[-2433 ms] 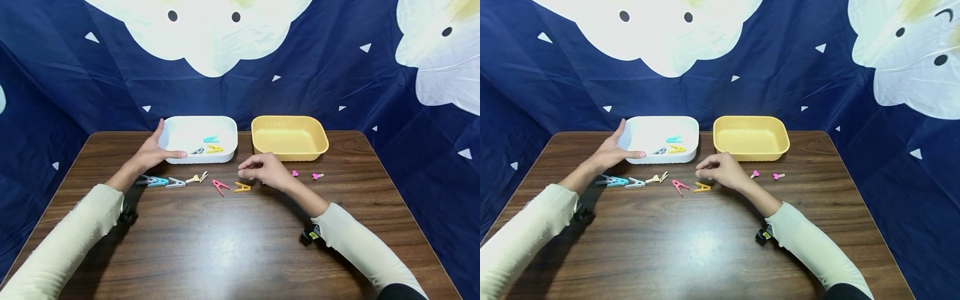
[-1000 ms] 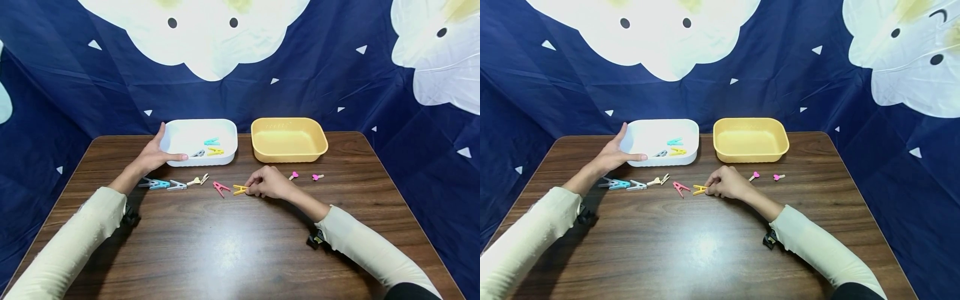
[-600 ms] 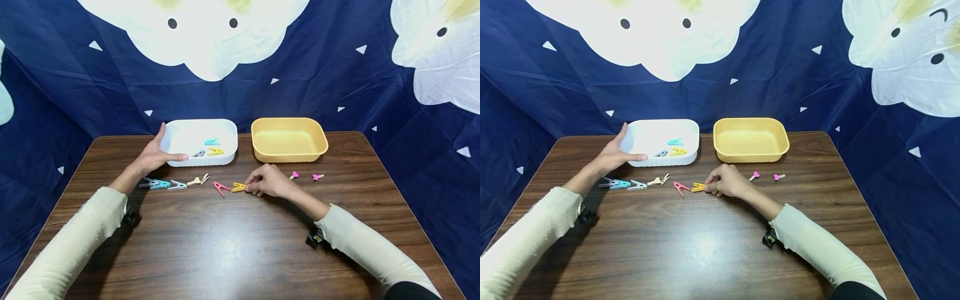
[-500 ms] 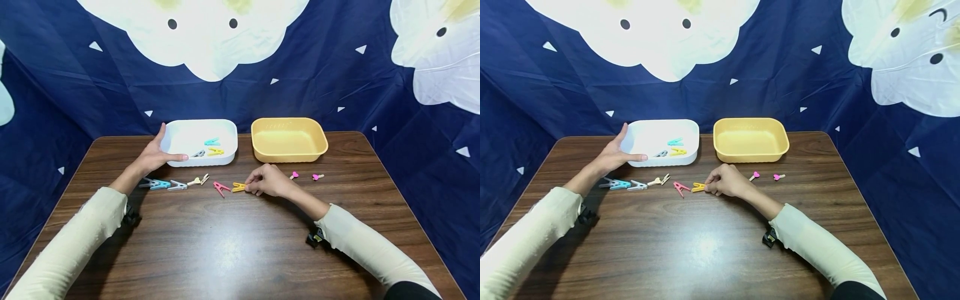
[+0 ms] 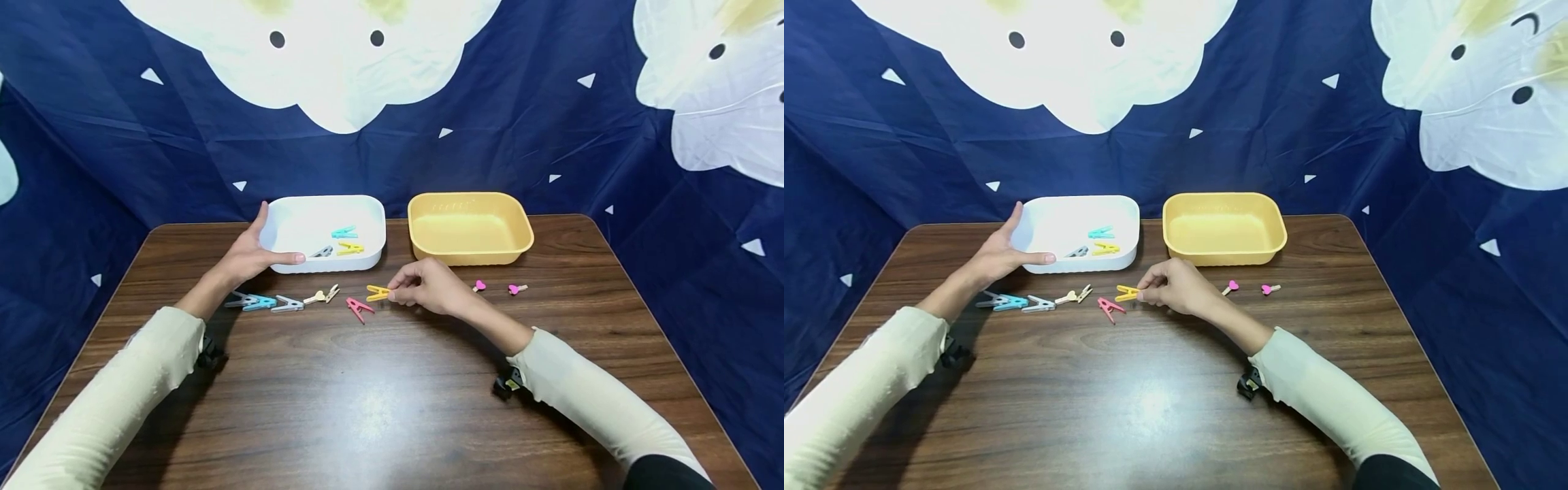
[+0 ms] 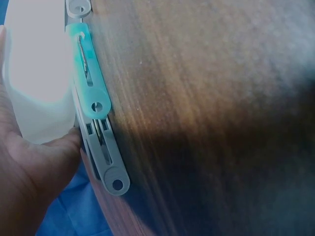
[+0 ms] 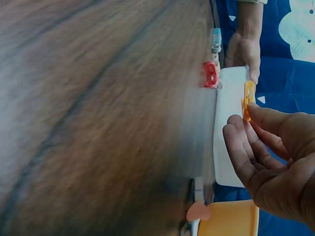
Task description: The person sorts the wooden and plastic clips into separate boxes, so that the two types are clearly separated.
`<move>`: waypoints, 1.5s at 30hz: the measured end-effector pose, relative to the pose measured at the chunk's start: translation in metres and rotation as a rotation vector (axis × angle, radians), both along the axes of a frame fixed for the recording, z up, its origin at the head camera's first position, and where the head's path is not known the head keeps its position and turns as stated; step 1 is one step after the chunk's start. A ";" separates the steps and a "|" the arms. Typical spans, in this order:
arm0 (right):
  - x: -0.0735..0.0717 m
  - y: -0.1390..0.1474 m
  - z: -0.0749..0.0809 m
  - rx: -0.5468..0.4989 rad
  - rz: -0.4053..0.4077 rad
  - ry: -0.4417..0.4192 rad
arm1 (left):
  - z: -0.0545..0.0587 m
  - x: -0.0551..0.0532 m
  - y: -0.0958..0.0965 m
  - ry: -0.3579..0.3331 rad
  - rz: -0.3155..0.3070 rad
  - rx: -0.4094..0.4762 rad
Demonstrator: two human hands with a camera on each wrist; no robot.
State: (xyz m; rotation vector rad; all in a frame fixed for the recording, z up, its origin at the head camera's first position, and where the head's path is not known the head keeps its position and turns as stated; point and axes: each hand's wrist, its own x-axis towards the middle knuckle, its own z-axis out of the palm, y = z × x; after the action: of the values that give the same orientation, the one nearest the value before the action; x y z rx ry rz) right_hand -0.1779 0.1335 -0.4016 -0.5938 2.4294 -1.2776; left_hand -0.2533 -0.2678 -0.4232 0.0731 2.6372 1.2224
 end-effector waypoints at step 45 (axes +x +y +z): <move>-0.080 -0.044 0.049 -0.082 -0.209 0.107 | 0.000 0.001 0.000 0.005 0.011 -0.001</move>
State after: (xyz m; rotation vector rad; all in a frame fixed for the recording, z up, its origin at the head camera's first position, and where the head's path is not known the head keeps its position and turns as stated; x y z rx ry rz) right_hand -0.2578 0.0897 -0.3524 -0.4498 2.5929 -1.4688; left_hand -0.2526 -0.2676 -0.4231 0.0613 2.6462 1.2259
